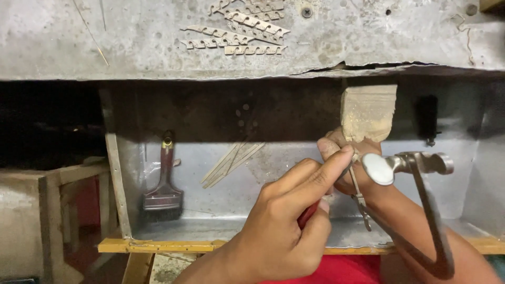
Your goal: A person uses a jeweler's saw to precisely cut small metal components on a metalworking bench.
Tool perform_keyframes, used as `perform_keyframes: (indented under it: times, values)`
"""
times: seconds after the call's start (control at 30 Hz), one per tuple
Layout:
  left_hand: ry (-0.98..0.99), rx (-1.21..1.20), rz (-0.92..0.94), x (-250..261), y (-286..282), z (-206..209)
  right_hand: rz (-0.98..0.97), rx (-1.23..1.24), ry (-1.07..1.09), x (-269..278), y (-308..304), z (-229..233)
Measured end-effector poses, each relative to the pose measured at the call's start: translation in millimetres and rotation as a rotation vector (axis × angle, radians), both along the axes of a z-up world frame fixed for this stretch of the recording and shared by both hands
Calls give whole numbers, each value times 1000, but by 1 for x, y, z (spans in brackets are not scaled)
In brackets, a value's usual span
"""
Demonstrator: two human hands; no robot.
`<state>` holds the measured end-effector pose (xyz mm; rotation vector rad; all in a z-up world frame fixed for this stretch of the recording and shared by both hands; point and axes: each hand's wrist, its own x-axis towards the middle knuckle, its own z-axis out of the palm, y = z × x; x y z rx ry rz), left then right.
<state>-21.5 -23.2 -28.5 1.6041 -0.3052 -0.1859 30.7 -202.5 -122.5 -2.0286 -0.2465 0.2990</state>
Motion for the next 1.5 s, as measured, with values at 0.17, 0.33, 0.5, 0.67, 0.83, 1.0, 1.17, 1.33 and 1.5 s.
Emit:
perform_keyframes:
  times: [0.17,0.33,0.5,0.67,0.83,1.0,1.17,1.33,1.5]
  values:
    - [-26,53,95,-2,-4,2,-189,125,144,2,6,7]
    - [-57,79,95,4,-1,8,-10,364,223,7,4,-12]
    - [-43,87,62,8,4,11,-1,705,356,6,4,-30]
    - [-29,113,18,10,7,12,20,895,419,8,5,-29]
    - [-39,93,16,10,8,11,-16,873,494,8,9,-21]
    - [-11,136,-11,12,11,14,22,855,484,4,2,-32]
    - [3,128,-16,11,9,12,22,767,373,3,1,-34]
    - [22,125,29,8,4,15,-16,653,345,7,6,-22]
    - [126,66,21,7,2,17,61,415,254,9,-1,-30]
